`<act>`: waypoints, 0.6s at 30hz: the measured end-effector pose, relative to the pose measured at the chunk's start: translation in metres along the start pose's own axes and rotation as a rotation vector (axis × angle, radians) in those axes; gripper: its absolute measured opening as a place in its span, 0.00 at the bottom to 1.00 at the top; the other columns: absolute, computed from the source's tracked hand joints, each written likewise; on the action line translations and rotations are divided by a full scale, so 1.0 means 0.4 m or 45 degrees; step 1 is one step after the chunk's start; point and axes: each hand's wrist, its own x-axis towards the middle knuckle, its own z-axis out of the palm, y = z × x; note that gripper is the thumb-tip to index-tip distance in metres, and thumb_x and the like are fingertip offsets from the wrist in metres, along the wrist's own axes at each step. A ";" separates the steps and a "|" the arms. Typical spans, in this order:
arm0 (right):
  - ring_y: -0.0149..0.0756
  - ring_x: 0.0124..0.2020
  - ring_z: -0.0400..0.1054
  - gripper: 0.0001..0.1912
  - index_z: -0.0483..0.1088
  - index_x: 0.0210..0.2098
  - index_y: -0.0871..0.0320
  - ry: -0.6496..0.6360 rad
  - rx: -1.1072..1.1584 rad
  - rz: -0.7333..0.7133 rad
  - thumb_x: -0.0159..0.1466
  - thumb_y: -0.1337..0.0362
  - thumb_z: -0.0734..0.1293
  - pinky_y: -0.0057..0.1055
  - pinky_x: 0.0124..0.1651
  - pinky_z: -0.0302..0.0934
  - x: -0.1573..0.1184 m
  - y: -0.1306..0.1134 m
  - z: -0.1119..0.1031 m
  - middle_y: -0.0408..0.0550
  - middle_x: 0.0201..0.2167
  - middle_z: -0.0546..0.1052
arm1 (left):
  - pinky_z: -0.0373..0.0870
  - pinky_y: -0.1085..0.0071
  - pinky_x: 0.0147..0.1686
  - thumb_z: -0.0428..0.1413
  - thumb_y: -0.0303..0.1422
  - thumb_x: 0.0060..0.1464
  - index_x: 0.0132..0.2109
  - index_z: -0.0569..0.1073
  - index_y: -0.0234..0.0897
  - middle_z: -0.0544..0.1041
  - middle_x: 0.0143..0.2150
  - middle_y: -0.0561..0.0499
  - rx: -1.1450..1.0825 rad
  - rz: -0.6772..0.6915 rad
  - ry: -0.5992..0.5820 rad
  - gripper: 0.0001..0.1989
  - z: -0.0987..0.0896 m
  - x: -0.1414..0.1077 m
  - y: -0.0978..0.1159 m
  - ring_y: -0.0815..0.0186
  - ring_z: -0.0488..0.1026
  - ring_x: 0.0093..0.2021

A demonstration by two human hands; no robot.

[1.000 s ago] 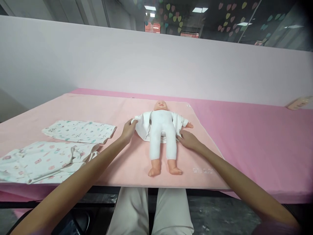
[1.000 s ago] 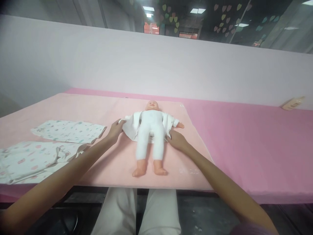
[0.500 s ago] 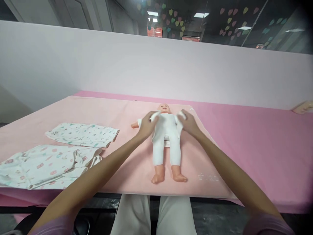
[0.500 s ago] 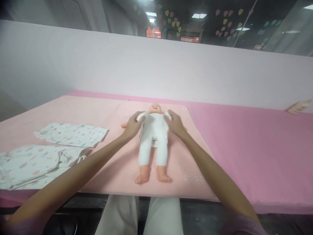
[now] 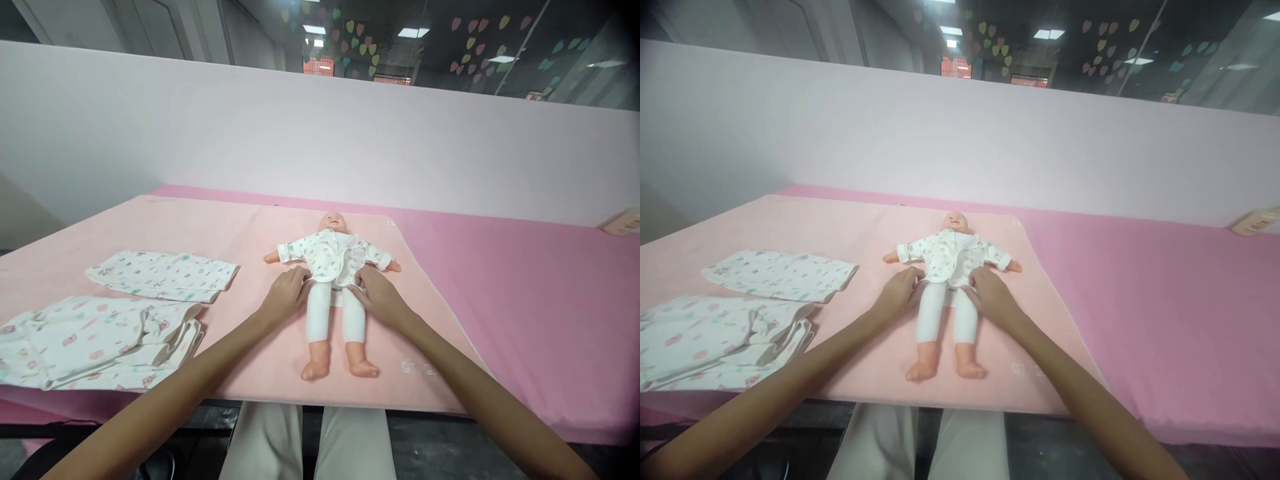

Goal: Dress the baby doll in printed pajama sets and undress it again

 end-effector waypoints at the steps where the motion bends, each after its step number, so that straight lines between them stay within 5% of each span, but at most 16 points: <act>1: 0.43 0.37 0.65 0.13 0.61 0.39 0.52 -0.037 -0.048 -0.015 0.78 0.53 0.61 0.40 0.41 0.59 0.001 -0.004 -0.005 0.47 0.37 0.71 | 0.65 0.61 0.38 0.48 0.36 0.75 0.47 0.70 0.40 0.77 0.38 0.48 0.080 0.069 0.021 0.08 0.000 -0.004 -0.010 0.57 0.73 0.37; 5: 0.42 0.36 0.66 0.15 0.63 0.40 0.52 -0.202 -0.016 -0.031 0.78 0.50 0.60 0.39 0.40 0.59 -0.042 0.008 -0.048 0.48 0.37 0.74 | 0.63 0.60 0.39 0.48 0.34 0.75 0.42 0.71 0.40 0.78 0.35 0.47 0.231 0.386 -0.011 0.11 -0.037 -0.043 -0.048 0.58 0.71 0.35; 8: 0.42 0.38 0.68 0.18 0.68 0.42 0.52 -0.242 0.142 -0.038 0.78 0.45 0.60 0.39 0.43 0.62 -0.068 0.036 -0.080 0.48 0.38 0.76 | 0.63 0.59 0.40 0.49 0.35 0.75 0.42 0.73 0.41 0.79 0.37 0.47 0.188 0.468 -0.079 0.12 -0.074 -0.046 -0.052 0.58 0.71 0.37; 11: 0.43 0.41 0.69 0.23 0.70 0.42 0.52 -0.082 0.255 0.053 0.78 0.42 0.56 0.39 0.46 0.63 -0.019 0.064 -0.089 0.48 0.41 0.78 | 0.65 0.58 0.43 0.47 0.35 0.76 0.42 0.72 0.41 0.78 0.38 0.47 0.033 0.323 -0.011 0.13 -0.077 0.022 -0.031 0.58 0.72 0.40; 14: 0.43 0.42 0.71 0.25 0.70 0.43 0.52 0.062 0.234 0.390 0.77 0.39 0.55 0.37 0.46 0.63 0.099 0.087 -0.080 0.48 0.43 0.80 | 0.68 0.57 0.51 0.50 0.37 0.74 0.45 0.73 0.41 0.78 0.46 0.46 -0.089 0.078 0.071 0.09 -0.035 0.147 -0.004 0.56 0.72 0.47; 18: 0.44 0.36 0.70 0.25 0.69 0.33 0.55 -0.126 0.065 0.798 0.73 0.41 0.63 0.35 0.38 0.59 0.272 0.112 -0.073 0.53 0.33 0.78 | 0.66 0.51 0.61 0.52 0.37 0.71 0.55 0.74 0.39 0.78 0.57 0.42 -0.083 -0.139 0.037 0.12 0.059 0.293 0.000 0.50 0.69 0.56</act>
